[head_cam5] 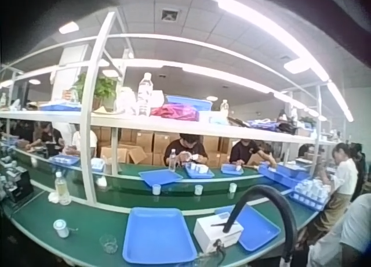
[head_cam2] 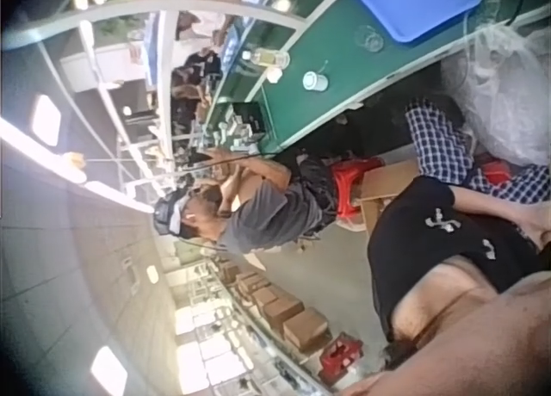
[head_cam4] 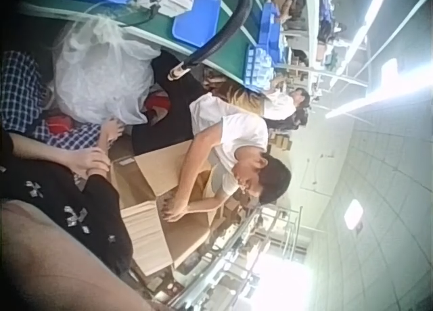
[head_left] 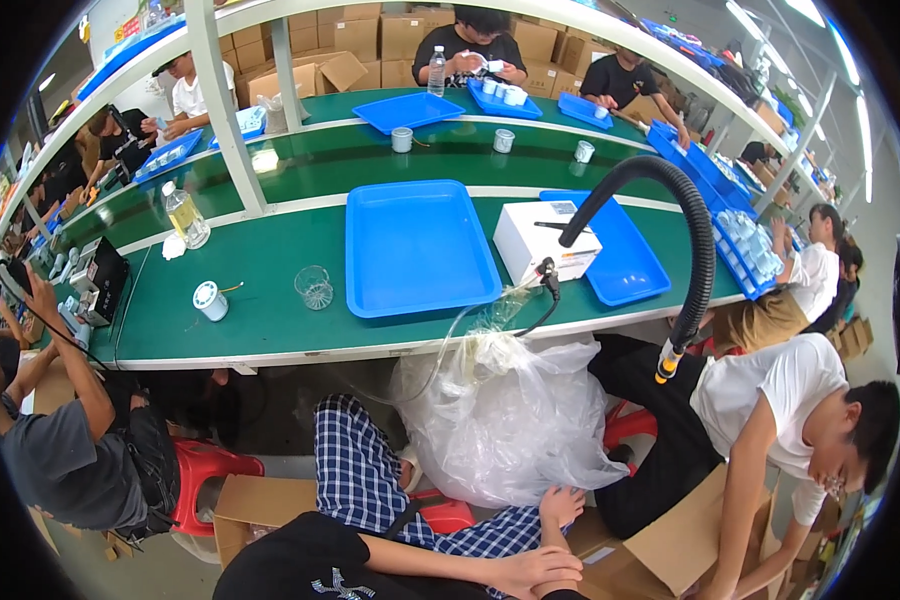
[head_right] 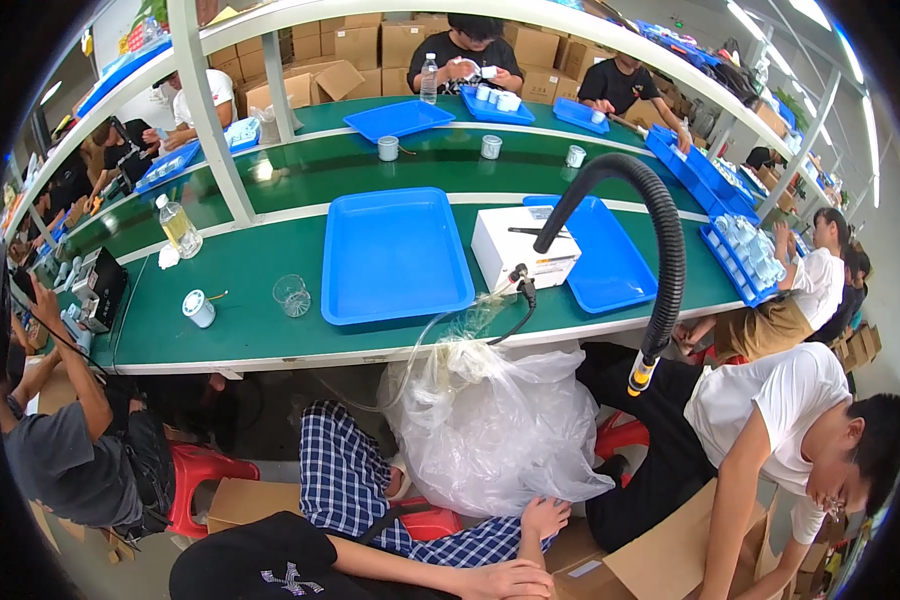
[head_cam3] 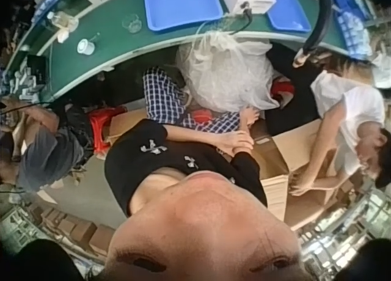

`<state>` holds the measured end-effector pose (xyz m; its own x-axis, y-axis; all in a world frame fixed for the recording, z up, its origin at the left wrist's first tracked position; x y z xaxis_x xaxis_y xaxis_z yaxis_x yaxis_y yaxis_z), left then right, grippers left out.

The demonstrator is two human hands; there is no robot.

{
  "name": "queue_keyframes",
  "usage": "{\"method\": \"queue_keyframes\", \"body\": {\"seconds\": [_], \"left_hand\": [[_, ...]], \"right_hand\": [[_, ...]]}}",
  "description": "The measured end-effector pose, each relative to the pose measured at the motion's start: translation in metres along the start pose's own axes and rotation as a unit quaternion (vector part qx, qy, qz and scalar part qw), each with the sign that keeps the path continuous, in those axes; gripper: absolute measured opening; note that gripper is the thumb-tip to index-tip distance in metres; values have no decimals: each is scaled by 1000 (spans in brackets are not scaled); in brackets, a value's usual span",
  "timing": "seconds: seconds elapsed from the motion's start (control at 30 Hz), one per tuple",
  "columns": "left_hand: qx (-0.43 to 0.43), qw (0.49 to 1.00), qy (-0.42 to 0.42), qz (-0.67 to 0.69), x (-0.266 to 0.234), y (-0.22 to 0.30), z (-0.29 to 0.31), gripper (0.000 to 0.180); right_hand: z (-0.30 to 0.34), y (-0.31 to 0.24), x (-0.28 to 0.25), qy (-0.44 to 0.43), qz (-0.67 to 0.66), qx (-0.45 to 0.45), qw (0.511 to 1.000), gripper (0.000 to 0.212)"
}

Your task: The person packs electronic components by hand, placing them into plastic bags, then into cardboard boxes with bubble wrap.

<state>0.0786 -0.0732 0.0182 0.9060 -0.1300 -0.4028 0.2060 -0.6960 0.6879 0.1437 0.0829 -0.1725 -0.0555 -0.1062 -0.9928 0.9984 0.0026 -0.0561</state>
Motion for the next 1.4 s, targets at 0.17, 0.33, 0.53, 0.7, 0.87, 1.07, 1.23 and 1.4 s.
{"method": "queue_keyframes", "body": {"seconds": [0.17, 0.33, 0.53, 0.7, 0.87, 1.07, 1.23, 1.4], "left_hand": [[4, 1000, 9, 5, 2, -4, -4, 62], [-4, 1000, 6, 27, -9, 2, -12, 63], [-159, 985, -59, 26, -87, -32, 19, 43], [-360, 796, 466, 140, -253, -60, 64, 22], [-275, 600, 611, 436, -364, -108, 103, 34], [-338, 595, 663, 305, -417, -136, 82, 28], [-273, 597, 693, 298, -479, -154, 59, 28], [-287, 599, 702, 257, -519, -150, 42, 29]], "right_hand": [[-5, 0, -2, -10, 17, -1, 1000, 37], [-7, -3, -2, 10, 5, -4, 1000, 36], [-7, -11, 5, 11, -8, 12, 1000, 35], [-10, 1, 4, 6, 0, 18, 1000, 36], [-12, -3, 0, -6, -17, 13, 1000, 36], [-14, -4, 4, -28, -44, 17, 999, 39], [-18, -6, 6, 17, -59, -2, 998, 42], [-29, -18, -10, -27, -29, -22, 999, 41]]}}
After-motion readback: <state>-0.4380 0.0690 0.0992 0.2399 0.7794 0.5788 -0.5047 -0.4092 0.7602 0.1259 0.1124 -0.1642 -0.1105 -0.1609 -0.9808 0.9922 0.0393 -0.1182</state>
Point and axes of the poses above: each hand's wrist, its own z-axis away from the middle knuckle, its own x-axis out of the palm, y = z × x, the point moved 2 cm from there along -z, towards the middle knuckle, and after that the axes turned 5 degrees about -y, right-handed, at the moved point
